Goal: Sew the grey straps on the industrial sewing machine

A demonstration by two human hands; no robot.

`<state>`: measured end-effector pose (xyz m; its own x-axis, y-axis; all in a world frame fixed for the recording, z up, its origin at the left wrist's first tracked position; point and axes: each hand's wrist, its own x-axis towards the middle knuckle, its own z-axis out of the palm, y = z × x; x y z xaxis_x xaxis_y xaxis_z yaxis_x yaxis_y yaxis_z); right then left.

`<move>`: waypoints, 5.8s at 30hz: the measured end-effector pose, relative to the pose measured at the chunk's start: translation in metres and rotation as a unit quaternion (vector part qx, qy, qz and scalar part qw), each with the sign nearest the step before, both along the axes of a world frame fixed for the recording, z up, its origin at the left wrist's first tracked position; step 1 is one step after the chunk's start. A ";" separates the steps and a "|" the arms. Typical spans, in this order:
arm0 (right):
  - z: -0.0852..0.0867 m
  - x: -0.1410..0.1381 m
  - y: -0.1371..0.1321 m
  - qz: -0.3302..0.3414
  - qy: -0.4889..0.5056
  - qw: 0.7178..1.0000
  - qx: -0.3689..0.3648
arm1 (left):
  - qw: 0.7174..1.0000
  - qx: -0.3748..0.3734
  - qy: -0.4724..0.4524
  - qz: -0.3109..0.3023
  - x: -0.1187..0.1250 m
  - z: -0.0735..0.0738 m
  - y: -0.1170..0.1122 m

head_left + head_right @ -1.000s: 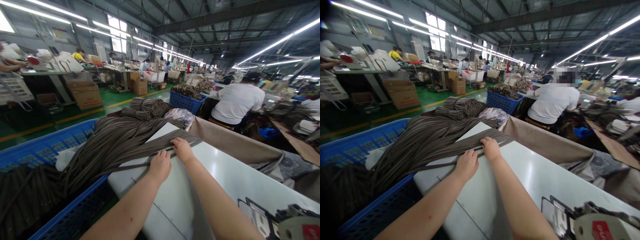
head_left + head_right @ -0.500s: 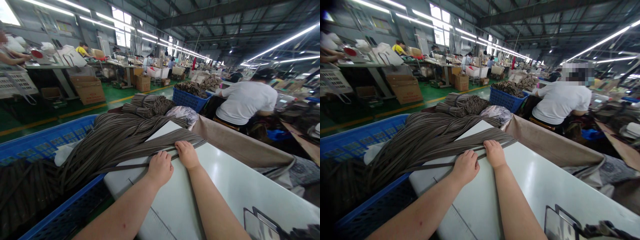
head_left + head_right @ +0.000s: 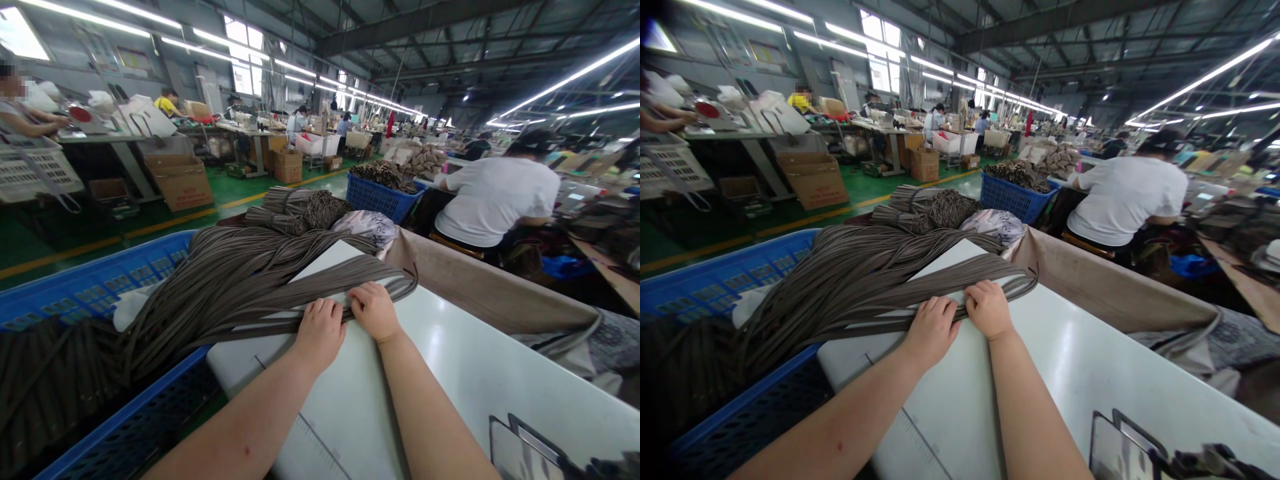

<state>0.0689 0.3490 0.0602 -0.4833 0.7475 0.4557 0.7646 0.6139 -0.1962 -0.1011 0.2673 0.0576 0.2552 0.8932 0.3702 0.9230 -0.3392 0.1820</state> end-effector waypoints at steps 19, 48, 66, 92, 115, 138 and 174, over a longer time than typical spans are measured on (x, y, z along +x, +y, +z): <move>-0.007 -0.001 0.021 -0.014 -0.024 1.000 -0.003 | 0.999 -0.011 0.035 -0.015 0.003 -0.009 0.003; -0.008 0.012 0.014 0.068 0.078 0.994 -0.046 | 1.000 -0.009 0.009 0.007 0.001 0.004 0.000; -0.004 0.012 0.009 0.108 0.118 0.984 -0.077 | 0.999 -0.029 0.020 0.030 0.002 0.003 -0.001; -0.009 0.002 0.025 0.013 -0.010 1.000 -0.006 | 1.000 -0.018 0.011 0.022 0.003 -0.002 0.001; -0.013 0.013 0.025 0.050 0.072 0.995 -0.047 | 0.995 -0.039 -0.091 0.026 -0.005 -0.022 0.013; -0.016 0.014 0.022 0.048 0.128 0.989 -0.063 | 0.998 -0.043 -0.043 0.016 -0.001 -0.005 0.004; -0.017 0.015 0.023 0.052 0.132 0.988 -0.067 | 0.998 -0.046 -0.051 0.016 0.000 -0.006 0.005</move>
